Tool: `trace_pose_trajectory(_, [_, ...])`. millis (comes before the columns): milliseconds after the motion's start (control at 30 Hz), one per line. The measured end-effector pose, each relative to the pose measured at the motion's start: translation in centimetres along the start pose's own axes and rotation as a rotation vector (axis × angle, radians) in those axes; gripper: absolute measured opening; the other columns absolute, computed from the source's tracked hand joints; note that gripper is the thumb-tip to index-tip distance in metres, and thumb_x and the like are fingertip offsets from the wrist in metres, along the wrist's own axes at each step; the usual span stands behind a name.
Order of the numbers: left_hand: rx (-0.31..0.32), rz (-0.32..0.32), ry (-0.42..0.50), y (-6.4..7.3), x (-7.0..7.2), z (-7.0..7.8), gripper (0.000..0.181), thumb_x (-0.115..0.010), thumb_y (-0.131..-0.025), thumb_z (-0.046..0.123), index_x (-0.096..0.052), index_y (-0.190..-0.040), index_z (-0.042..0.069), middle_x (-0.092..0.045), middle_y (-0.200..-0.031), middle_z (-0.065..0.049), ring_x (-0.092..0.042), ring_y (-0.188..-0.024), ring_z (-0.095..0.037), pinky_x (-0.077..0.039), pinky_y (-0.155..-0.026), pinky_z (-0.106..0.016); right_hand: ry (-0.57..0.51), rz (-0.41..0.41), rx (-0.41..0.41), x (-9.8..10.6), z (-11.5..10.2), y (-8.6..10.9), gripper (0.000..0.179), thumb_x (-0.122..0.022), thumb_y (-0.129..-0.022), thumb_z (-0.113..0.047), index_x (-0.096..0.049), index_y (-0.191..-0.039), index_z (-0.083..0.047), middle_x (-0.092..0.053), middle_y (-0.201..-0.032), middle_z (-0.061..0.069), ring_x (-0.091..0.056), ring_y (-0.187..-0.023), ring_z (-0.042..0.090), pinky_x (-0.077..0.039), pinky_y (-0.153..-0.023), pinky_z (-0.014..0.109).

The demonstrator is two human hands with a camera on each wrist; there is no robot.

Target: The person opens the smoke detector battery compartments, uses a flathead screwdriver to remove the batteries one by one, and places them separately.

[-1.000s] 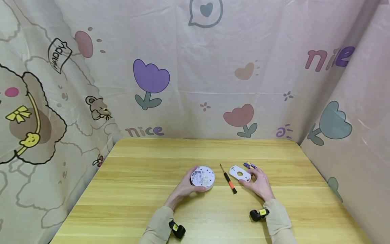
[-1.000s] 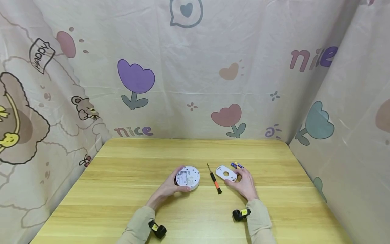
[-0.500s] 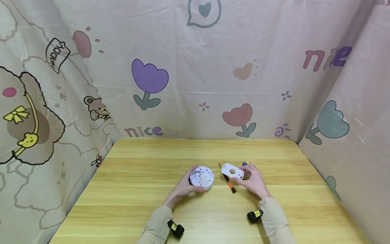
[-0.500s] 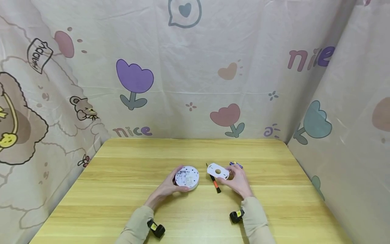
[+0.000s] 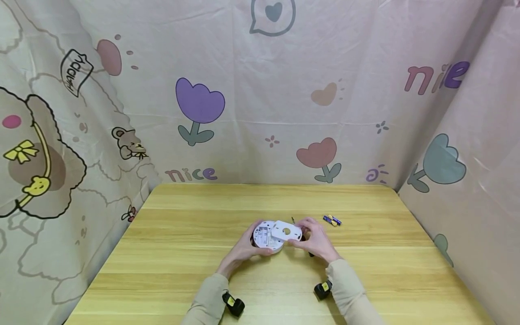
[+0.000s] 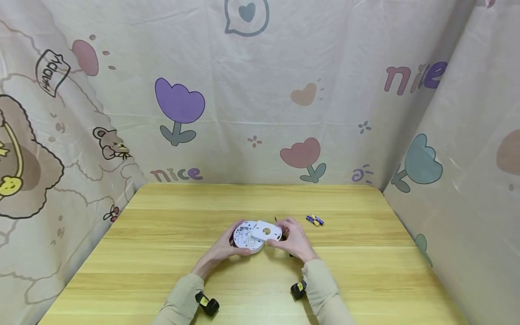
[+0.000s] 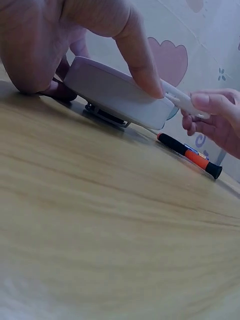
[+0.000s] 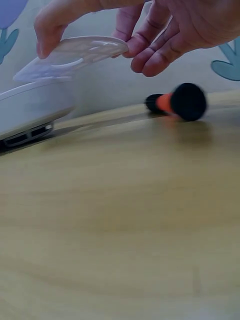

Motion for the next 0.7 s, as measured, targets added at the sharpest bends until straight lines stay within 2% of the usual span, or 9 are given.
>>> trace_pose_trajectory(67, [-0.011, -0.010, 0.012, 0.2, -0.1, 0.4, 0.107, -0.082, -0.056, 0.014, -0.018, -0.142, 0.015, -0.027, -0.145, -0.013, -0.027, -0.131, -0.034, -0.014, -0.110, -0.056, -0.012, -0.010, 0.005, -0.4, -0.4, -0.2, 0.049, -0.081, -0.056, -0.041, -0.065, -0.096, -0.018, -0.057, -0.094, -0.009, -0.051, -0.080, 0.006, -0.047, -0.070, 0.021])
trace_pose_trajectory(200, [-0.006, -0.016, 0.022, 0.2, -0.1, 0.4, 0.107, -0.082, -0.057, 0.015, -0.018, -0.142, 0.015, -0.027, -0.145, -0.012, -0.028, -0.131, -0.033, -0.015, -0.110, -0.054, -0.025, -0.030, 0.022, -0.9, -1.0, -0.5, 0.050, -0.081, -0.056, -0.042, -0.065, -0.096, -0.017, -0.056, -0.093, -0.009, -0.051, -0.078, 0.006, -0.048, -0.069, 0.025])
trace_pose_trajectory(433, [-0.009, -0.021, 0.024, 0.1, -0.1, -0.1, 0.107, -0.082, -0.058, 0.018, -0.017, -0.143, 0.017, -0.026, -0.145, -0.012, -0.027, -0.132, -0.031, -0.019, -0.111, -0.051, 0.014, -0.050, 0.064, -1.8, -1.7, -0.7, 0.052, -0.080, -0.056, -0.043, -0.065, -0.098, -0.016, -0.054, -0.092, -0.009, -0.050, -0.080, 0.006, -0.046, -0.072, 0.020])
trace_pose_trajectory(700, [-0.030, -0.042, 0.055, 0.1, -0.2, -0.1, 0.103, -0.080, -0.062, 0.015, -0.015, -0.143, 0.016, -0.026, -0.144, -0.013, -0.026, -0.133, -0.031, -0.021, -0.111, -0.049, -0.012, -0.075, 0.069, -2.6, -2.3, -1.0, 0.052, -0.080, -0.056, -0.043, -0.064, -0.100, -0.018, -0.056, -0.096, -0.008, -0.051, -0.086, 0.009, -0.045, -0.079, 0.029])
Point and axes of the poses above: each hand's wrist, its own y-axis away from the middle knuckle, its own x-axis out of the back of the hand, z = x × y, the point moved 6 cm from there along -y, towards the middle knuckle
